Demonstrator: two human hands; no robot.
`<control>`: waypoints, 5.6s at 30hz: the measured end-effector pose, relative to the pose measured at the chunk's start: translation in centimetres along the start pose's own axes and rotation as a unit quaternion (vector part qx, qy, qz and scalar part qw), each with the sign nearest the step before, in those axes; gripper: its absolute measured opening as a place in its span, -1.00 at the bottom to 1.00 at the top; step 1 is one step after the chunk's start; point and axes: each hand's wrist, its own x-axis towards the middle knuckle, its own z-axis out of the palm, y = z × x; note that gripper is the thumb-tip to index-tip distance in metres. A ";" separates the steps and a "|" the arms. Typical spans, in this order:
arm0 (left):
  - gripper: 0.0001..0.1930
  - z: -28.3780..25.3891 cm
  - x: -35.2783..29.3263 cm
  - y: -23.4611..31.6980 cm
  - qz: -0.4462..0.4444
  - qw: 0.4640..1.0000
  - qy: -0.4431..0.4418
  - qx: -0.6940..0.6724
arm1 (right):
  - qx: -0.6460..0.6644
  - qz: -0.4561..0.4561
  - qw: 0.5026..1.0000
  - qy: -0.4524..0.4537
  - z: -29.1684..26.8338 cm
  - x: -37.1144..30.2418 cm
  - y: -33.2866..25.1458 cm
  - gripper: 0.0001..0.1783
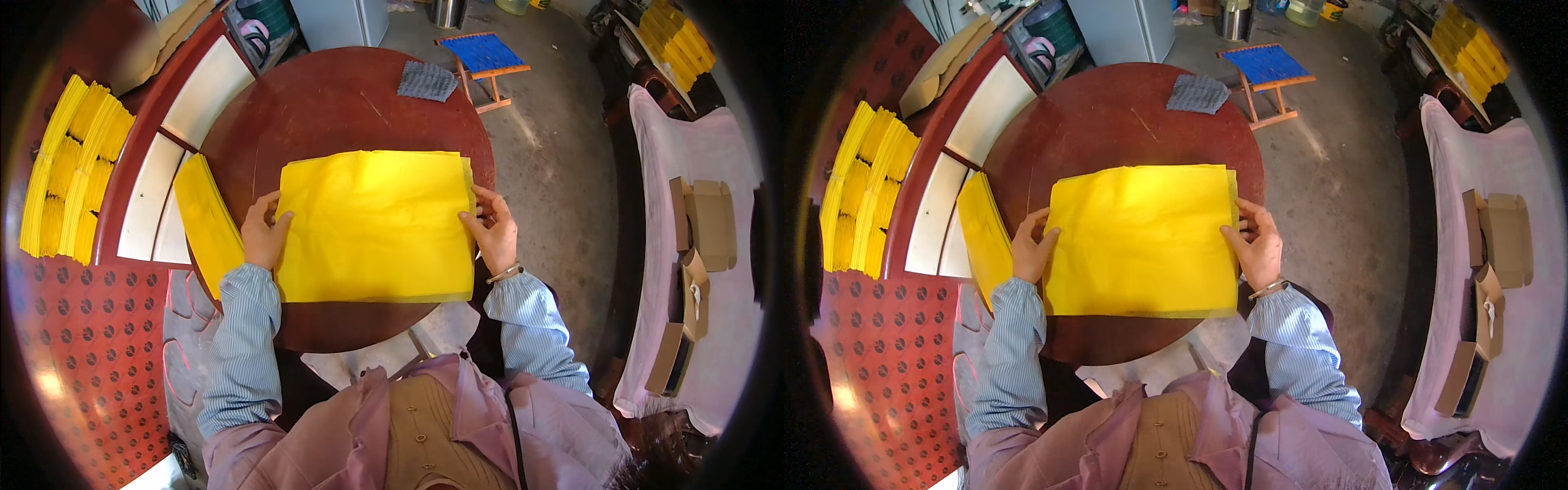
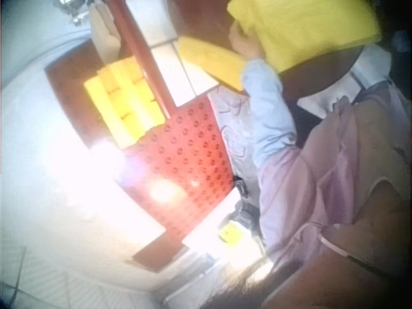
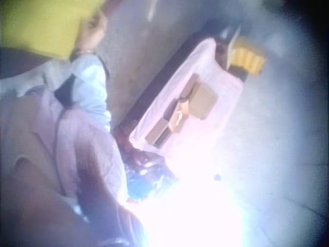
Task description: The person folds yellow paper sheets on a round table, aligning edges and pressing creases by hand. They repeatedly fold each sheet in half and then fold the sides inward, stacking the finished pieces on the table.
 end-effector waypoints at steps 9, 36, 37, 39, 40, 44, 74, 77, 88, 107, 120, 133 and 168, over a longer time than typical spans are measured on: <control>-0.82 -0.5 1.3 -1.0 0.001 0.999 0.033 -0.022 | -0.018 -0.091 0.994 0.049 0.8 1.9 0.6 -0.67; -0.73 -2.5 -0.1 0.8 0.129 0.987 0.092 0.036 | -0.077 -0.106 0.991 0.023 1.2 3.4 0.5 -0.60; -0.69 -2.6 -0.9 1.9 0.145 0.984 0.097 0.043 | -0.084 -0.096 0.992 0.020 1.1 3.5 0.5 -0.60; -0.57 -1.8 -3.1 4.6 0.182 0.980 0.082 0.025 | -0.087 -0.088 0.992 0.015 1.0 3.2 0.6 -0.58; -0.51 -0.9 -4.2 5.9 0.204 0.975 0.083 0.013 | -0.084 -0.091 0.992 0.014 1.0 3.2 0.5 -0.56; -0.31 4.0 -8.0 10.1 0.248 0.969 0.013 0.017 | -0.071 -0.057 0.996 -0.002 0.7 2.8 -0.6 -0.49; -0.02 9.2 -9.7 6.4 0.131 0.976 0.004 0.174 | -0.493 -0.314 0.803 -0.115 4.1 -0.8 -0.2 -0.34; -0.03 9.1 -10.0 6.6 0.126 0.979 0.019 0.161 | -0.495 -0.326 0.796 -0.120 3.9 -0.7 -0.1 -0.35; -0.13 9.2 -9.7 5.0 0.114 0.975 0.020 0.191 | -0.490 -0.343 0.791 -0.130 3.6 0.2 0.9 -0.34; -0.35 8.4 -13.5 5.7 0.428 0.881 -0.079 0.186 | 0.287 0.161 0.944 0.037 0.4 -14.9 5.3 -0.66; -0.39 13.3 -15.3 11.3 0.456 0.883 -0.088 0.068 | 0.514 0.266 0.815 -0.002 2.2 -14.1 7.9 -0.73; -0.50 15.3 -14.9 13.6 0.426 0.893 -0.074 0.127 | 0.577 0.251 0.777 0.003 5.3 -13.9 9.6 -0.85; -0.66 15.4 -14.4 13.4 0.429 0.893 -0.085 0.105 | 0.527 0.290 0.798 0.034 5.0 -13.7 7.1 -0.85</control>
